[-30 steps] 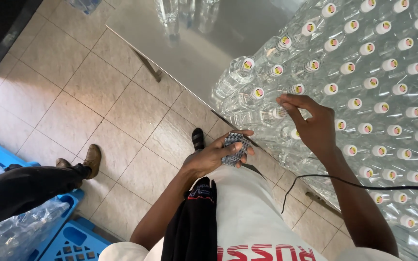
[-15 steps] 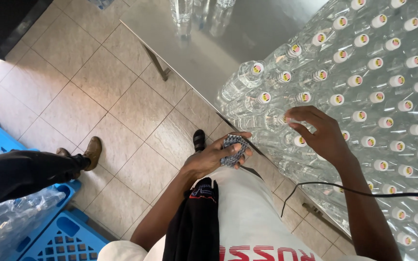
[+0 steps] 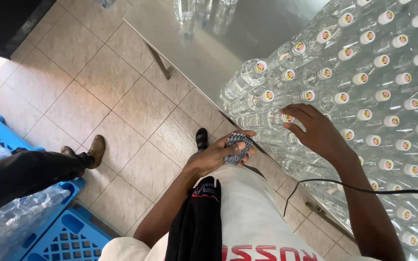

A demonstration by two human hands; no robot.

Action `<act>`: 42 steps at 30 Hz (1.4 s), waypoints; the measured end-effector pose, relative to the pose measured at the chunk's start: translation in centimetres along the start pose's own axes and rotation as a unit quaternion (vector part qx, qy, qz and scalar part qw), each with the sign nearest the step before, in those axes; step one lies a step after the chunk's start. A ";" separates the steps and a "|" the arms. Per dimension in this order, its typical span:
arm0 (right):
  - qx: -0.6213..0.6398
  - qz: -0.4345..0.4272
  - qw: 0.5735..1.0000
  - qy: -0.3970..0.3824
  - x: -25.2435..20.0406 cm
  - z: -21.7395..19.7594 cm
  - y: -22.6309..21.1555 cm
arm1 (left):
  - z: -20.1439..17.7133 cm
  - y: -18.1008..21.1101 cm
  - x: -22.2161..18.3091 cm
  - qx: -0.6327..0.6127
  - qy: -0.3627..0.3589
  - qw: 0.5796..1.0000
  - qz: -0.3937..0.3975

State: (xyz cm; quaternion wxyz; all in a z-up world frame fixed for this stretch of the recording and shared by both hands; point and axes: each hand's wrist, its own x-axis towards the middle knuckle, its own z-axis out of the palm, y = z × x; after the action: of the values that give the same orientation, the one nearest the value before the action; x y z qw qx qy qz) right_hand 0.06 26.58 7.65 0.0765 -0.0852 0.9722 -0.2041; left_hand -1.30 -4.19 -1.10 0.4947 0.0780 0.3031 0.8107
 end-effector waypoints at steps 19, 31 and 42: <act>0.385 0.097 0.917 0.038 -3.8 2.8 -6.0 | 1.2 -0.7 1.9 0.025 -0.095 0.994 -0.057; 0.344 0.153 0.893 0.247 -2.9 -4.4 3.6 | 2.1 1.6 1.4 0.051 -0.058 0.993 -0.089; 0.266 0.112 0.926 0.243 -0.6 -3.8 11.1 | 2.5 0.3 0.6 0.023 0.020 0.998 -0.047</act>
State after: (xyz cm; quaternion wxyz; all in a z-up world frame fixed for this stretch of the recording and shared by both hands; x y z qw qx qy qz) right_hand -1.56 38.14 6.64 -0.1202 0.1002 0.8744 -0.4593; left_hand -0.72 -2.74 1.02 0.5240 0.0589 0.3345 0.7811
